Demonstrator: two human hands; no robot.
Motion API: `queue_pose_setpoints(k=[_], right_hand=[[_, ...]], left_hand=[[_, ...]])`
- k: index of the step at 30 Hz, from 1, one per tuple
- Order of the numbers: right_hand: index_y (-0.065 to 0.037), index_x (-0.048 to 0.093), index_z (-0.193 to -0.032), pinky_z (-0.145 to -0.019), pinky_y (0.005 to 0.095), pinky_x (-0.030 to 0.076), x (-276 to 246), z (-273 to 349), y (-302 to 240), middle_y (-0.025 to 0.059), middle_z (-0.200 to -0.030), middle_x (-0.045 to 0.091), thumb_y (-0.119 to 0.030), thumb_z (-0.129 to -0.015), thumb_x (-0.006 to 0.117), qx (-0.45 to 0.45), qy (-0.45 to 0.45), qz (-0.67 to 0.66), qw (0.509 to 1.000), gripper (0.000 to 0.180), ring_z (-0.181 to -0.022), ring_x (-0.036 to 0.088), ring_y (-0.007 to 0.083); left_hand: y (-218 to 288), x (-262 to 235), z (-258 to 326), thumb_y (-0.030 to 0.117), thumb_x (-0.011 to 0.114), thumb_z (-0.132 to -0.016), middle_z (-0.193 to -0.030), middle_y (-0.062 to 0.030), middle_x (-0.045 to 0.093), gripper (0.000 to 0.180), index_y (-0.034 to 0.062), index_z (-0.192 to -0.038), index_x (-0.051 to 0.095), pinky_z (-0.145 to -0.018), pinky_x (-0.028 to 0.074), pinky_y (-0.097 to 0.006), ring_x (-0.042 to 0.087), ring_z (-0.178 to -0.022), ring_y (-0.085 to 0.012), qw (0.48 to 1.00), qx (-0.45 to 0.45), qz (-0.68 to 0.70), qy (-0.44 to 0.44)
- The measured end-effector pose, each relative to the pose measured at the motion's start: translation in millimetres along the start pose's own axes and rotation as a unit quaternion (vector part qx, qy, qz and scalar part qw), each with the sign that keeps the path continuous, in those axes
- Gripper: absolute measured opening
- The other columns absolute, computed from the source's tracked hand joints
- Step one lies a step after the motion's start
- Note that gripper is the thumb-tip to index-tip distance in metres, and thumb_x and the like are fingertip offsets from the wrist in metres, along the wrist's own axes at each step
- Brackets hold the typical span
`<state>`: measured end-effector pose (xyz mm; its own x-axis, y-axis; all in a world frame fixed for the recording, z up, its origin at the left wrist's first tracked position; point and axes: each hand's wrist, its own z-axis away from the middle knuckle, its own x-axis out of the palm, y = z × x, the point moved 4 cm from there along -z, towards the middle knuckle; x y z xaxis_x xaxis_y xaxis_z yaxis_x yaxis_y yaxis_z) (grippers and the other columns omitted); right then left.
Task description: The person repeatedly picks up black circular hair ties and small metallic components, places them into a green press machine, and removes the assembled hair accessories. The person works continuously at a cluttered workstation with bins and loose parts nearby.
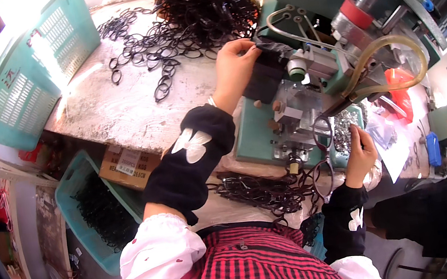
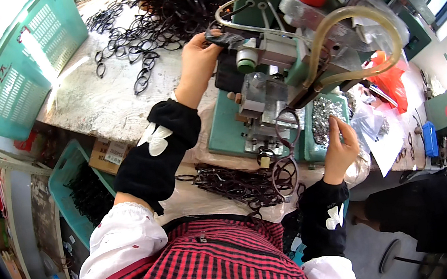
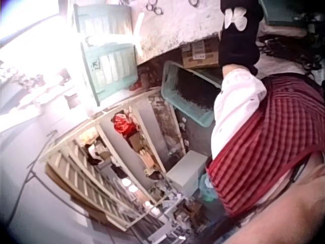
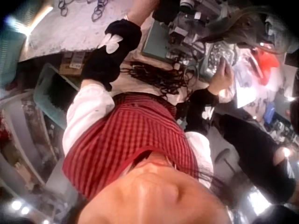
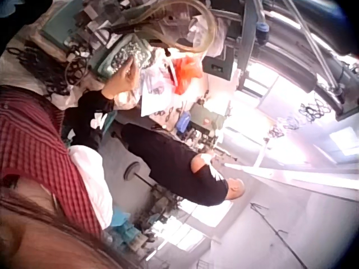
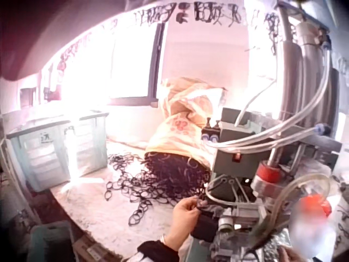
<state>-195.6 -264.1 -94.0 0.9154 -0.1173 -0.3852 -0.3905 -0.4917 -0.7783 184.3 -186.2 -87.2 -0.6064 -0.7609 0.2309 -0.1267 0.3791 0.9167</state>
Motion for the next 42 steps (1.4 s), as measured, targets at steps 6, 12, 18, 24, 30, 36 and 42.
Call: queue_pose_setpoints(k=[6,12,18,24,30,36,42], right_hand=[[0.002,0.077,-0.101,-0.078,0.0237,0.05,-26,17,6,0.0042,-0.091,0.075,-0.006,-0.09,0.077,0.068,0.007,-0.05,0.996,0.014,-0.084,0.066,0.0095],[0.003,0.074,-0.098,-0.079,0.0245,0.05,-48,29,-33,0.0034,-0.09,0.073,0.001,-0.087,0.074,0.063,-0.024,-0.03,0.997,0.01,-0.084,0.065,0.0099],[0.002,0.075,-0.101,-0.083,0.0308,0.052,16,-10,-108,0.0118,-0.096,0.074,0.0,-0.082,0.072,-0.042,-0.107,-0.133,0.984,0.019,-0.091,0.069,0.022],[0.005,0.055,-0.135,-0.088,0.0271,0.05,45,1,-98,0.004,-0.093,0.071,0.001,-0.082,0.074,0.106,-0.102,-0.321,0.936,0.056,-0.091,0.065,0.0121],[0.005,0.052,-0.135,-0.092,0.0245,0.046,46,0,-118,0.0063,-0.094,0.071,0.003,-0.084,0.072,0.16,-0.138,-0.436,0.875,0.055,-0.094,0.064,0.0103],[0.008,0.05,-0.137,-0.095,0.0293,0.05,47,6,-132,0.0139,-0.113,0.072,0.01,-0.083,0.065,0.2,-0.109,-0.517,0.825,0.056,-0.104,0.068,0.0186],[0.007,0.05,-0.139,-0.101,0.031,0.047,28,14,-138,0.0136,-0.128,0.064,0.007,-0.087,0.058,0.194,-0.168,-0.51,0.821,0.052,-0.113,0.063,0.0199]], left_hand=[[31,-74,28,0.022,0.078,-0.09,-0.099,-0.0049,0.072,0.029,0.0044,-0.111,0.071,-0.084,0.05,-0.029,0.065,-0.094,-0.0149,0.965,0.115,-0.222,0.082],[22,-177,-6,0.025,0.078,-0.083,-0.1,-0.0131,0.068,0.022,0.0058,-0.09,0.072,-0.082,0.051,-0.045,0.063,-0.095,-0.036,0.718,0.126,-0.683,-0.046],[-10,-189,12,0.019,0.074,-0.084,-0.11,-0.0172,0.069,0.019,0.0013,-0.082,0.069,-0.088,0.052,-0.045,0.062,-0.098,-0.0405,0.704,0.148,-0.687,-0.108],[104,-86,80,0.022,0.052,-0.109,-0.099,-0.0153,0.07,0.034,-0.004,-0.091,0.061,-0.075,0.055,-0.031,0.068,-0.083,-0.0195,0.97,0.151,-0.189,0.003],[226,32,95,-0.002,0.058,-0.099,-0.092,-0.0192,0.073,0.006,-0.0051,-0.094,0.057,-0.074,0.055,-0.03,0.068,-0.08,-0.0219,0.909,0.319,-0.108,-0.248],[207,44,83,-0.006,0.068,-0.092,-0.092,-0.0145,0.074,0.008,-0.0049,-0.089,0.061,-0.068,0.05,-0.025,0.065,-0.075,-0.0165,0.869,0.395,-0.165,-0.246],[215,50,113,0.001,0.067,-0.093,-0.092,-0.0195,0.075,0.017,0.0012,-0.081,0.055,-0.059,0.052,-0.032,0.067,-0.07,-0.0219,0.772,0.478,-0.199,-0.369]])
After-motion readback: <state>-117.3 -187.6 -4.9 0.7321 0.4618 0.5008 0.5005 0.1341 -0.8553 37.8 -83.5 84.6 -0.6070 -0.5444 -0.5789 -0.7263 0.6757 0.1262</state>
